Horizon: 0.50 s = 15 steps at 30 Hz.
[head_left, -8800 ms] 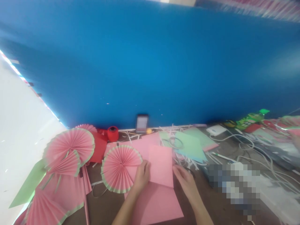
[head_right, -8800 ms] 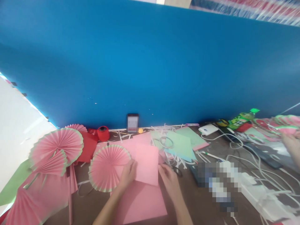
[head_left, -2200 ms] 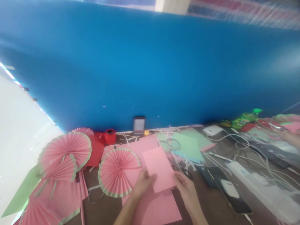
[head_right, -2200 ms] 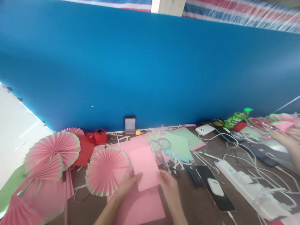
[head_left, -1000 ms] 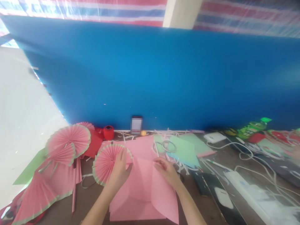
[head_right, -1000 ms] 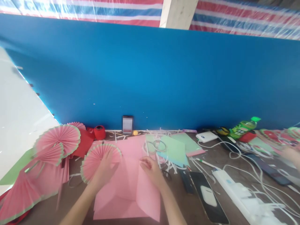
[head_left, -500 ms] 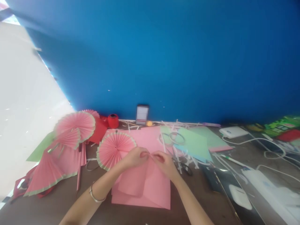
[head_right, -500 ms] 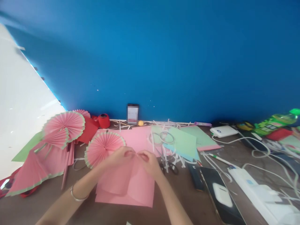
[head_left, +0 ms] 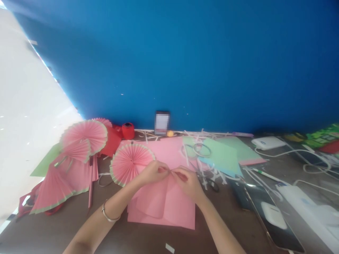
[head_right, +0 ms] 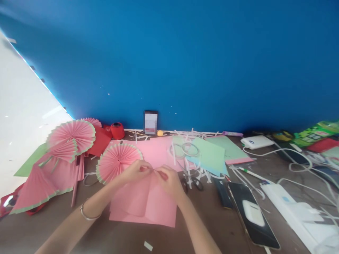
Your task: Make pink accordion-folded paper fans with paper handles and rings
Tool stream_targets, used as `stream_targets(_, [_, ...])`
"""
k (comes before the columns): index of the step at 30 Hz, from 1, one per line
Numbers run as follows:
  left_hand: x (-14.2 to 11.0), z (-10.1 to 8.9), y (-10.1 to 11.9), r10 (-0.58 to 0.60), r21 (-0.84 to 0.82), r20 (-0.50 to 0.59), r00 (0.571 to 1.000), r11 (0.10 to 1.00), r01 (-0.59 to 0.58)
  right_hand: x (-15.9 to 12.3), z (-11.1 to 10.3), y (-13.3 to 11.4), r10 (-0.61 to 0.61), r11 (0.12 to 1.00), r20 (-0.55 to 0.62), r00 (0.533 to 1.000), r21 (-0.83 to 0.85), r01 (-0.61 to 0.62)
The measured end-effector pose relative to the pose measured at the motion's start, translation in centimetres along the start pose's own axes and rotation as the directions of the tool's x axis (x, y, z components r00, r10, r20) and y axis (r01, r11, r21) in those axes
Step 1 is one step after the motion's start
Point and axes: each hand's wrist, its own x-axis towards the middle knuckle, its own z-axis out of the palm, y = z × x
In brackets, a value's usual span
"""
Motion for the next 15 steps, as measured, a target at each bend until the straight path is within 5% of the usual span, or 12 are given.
stream_targets(9, [0.3, 0.2, -1.1, -0.04, -0.176, 0.011, 0.999, 0.984, 0.041, -0.2, -0.1, -0.2, -0.096, 0.987, 0.0, 0.995, -0.126, 0.095])
stream_targets(15, [0.3, -0.1, -1.2, -0.035, -0.018, 0.039, 0.999, 0.999, 0.036, -0.1, 0.2, 0.6, -0.077, 0.987, -0.02, 0.997, -0.141, 0.073])
